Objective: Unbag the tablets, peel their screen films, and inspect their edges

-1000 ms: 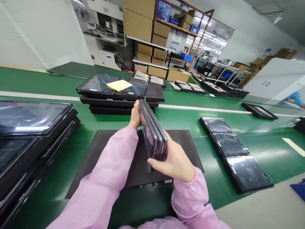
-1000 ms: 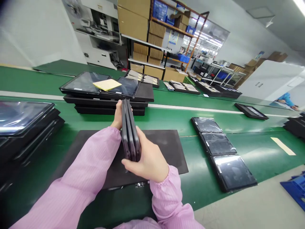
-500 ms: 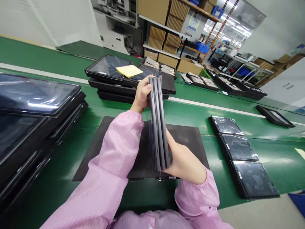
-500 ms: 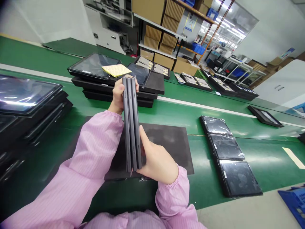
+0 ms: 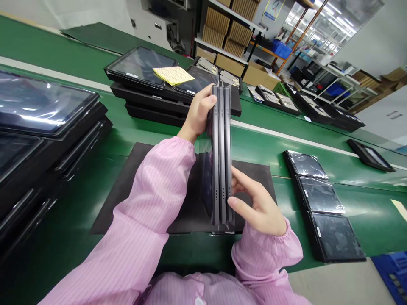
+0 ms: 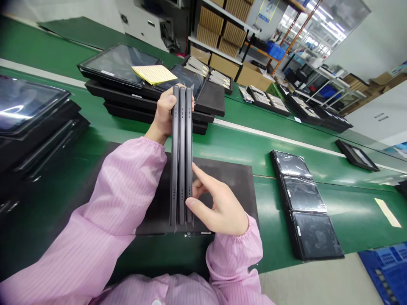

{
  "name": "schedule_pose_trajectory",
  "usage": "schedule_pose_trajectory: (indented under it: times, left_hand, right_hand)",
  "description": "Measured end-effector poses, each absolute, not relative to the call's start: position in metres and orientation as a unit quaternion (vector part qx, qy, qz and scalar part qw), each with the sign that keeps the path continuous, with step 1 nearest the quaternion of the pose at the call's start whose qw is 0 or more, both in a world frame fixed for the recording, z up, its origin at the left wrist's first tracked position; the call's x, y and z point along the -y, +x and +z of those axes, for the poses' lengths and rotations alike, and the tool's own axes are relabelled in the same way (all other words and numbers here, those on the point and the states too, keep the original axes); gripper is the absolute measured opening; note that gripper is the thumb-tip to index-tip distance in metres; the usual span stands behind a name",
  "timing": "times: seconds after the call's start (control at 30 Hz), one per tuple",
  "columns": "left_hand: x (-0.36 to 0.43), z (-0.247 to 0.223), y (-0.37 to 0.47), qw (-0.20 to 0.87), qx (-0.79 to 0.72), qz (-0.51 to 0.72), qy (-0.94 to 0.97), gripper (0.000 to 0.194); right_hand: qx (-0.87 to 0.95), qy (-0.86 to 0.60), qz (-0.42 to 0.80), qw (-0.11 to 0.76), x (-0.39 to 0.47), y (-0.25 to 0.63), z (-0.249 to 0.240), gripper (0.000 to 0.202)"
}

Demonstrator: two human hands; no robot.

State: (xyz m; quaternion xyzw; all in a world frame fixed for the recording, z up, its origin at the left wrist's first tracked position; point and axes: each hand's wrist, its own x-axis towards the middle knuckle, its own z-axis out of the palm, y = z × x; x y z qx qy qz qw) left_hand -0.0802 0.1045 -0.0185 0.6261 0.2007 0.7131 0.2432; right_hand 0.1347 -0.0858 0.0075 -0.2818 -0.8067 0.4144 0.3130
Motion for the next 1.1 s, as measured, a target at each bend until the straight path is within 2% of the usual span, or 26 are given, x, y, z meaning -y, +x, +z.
schedule_pose_trajectory:
  times: [0.17,0.43,0.63,0.83,1.1]
  left_hand:
    - [-0.104,-0.019,-0.08,0.254,-0.202,0.712,0.623,0.047]
    - [-0.095,-0.014,-0.075,0.285,-0.288,0.71,0.575,0.04]
    - [-0.094,-0.014,-0.075,0.294,-0.291,0.711,0.568,0.041]
    - [-0.093,-0.013,-0.077,0.27,-0.265,0.711,0.593,0.051]
    - [-0.094,-0.013,-0.082,0.242,-0.278,0.703,0.608,0.055]
  right_hand:
    - [0.815,-0.288,0.41,0.291,0.085,0.136,0.01,0.063]
    - [0.812,-0.323,0.398,0.278,0.086,0.132,0.015,0.065]
    - [0.803,-0.339,0.405,0.277,0.085,0.132,0.013,0.063]
    - [0.796,-0.365,0.41,0.255,0.086,0.133,0.012,0.064]
    - [0.799,-0.371,0.384,0.276,0.088,0.131,0.015,0.063]
